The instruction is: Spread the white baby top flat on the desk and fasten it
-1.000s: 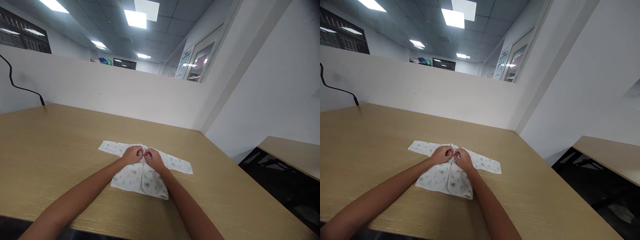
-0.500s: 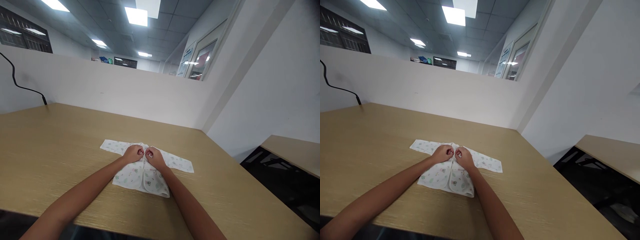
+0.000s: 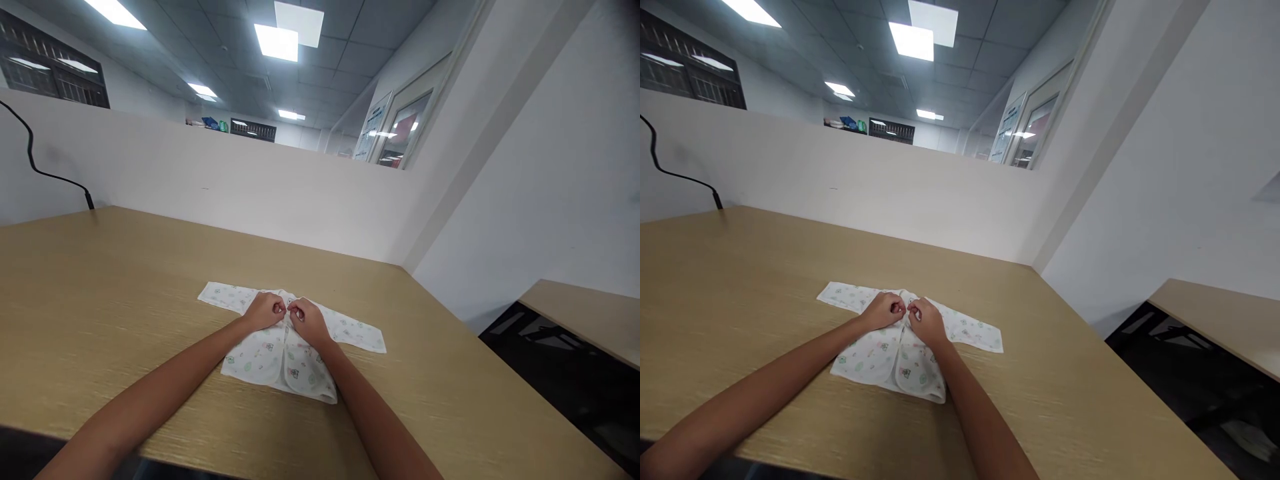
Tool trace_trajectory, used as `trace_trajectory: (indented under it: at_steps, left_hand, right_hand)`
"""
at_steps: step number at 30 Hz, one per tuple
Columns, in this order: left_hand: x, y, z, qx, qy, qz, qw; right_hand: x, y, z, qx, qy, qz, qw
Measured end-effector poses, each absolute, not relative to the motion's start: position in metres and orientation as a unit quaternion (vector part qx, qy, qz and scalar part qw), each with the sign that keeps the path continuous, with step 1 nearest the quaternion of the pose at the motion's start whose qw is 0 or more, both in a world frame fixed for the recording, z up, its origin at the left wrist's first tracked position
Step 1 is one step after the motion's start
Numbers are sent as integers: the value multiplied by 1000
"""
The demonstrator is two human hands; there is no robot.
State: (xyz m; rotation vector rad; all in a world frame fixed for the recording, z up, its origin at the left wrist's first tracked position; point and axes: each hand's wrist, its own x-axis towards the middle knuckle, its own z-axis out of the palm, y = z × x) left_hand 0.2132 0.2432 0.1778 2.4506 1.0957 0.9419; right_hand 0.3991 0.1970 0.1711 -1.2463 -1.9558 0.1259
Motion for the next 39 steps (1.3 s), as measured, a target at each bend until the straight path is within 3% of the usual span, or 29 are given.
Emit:
trace_trajectory:
  at_steps: [12, 28, 39]
  left_hand:
    - [213, 243, 177, 848, 376, 336, 162]
    - [212, 234, 187, 868, 368, 318, 101]
    - [211, 235, 185, 877, 376, 288, 81]
  right_hand:
    - [401, 195, 174, -522, -779, 43, 344]
    - [402, 195, 172, -508, -767, 47, 389]
    - [407, 189, 177, -476, -800, 52, 362]
